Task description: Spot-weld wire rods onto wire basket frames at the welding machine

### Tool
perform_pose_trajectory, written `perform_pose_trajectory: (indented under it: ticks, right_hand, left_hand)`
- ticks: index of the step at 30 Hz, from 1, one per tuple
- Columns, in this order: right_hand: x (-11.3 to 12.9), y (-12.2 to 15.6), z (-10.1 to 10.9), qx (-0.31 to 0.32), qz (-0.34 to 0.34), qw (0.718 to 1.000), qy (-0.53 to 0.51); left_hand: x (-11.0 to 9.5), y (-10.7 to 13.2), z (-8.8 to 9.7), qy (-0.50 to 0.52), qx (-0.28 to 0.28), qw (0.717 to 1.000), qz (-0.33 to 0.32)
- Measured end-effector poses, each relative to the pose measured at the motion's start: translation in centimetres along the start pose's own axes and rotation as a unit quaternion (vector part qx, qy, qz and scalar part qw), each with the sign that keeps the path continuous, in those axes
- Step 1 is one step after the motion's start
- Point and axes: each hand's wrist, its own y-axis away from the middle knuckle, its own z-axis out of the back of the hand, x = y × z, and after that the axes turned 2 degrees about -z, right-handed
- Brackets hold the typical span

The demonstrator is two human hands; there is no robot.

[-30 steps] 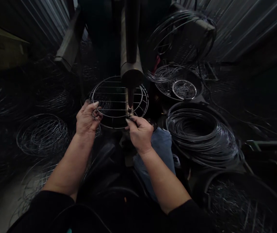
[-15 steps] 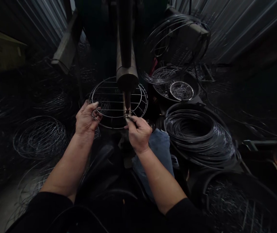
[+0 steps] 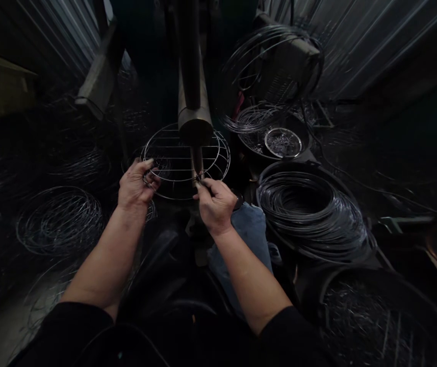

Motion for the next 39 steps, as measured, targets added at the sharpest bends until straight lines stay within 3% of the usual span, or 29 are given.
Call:
perform_pose_trajectory:
  ticks: [11, 27, 32, 39]
  right_hand:
    - [0.3, 0.2, 1.0, 0.054, 0.024, 0.996, 0.071]
    - [-0.2, -0.8, 1.2, 0.074, 0.041, 0.996, 0.03]
    - [-0.3, 0.3, 1.2, 0.085, 0.02, 0.996, 0.003]
    - [0.5, 3.3, 0.4, 0.091, 0.152, 0.981, 0.079]
  left_hand:
    - [-0.3, -0.8, -0.6, -0.021, 0.0, 1.0, -0.009]
    - [-0.8, -0.9, -1.3, -0.045, -0.009, 0.999, 0.003]
    - [-0.9, -1.1, -0.6, -0.039, 0.022, 0.999, 0.01]
    - [-1.5, -2.0, 1.8, -0.041, 0.045, 0.995, 0.075]
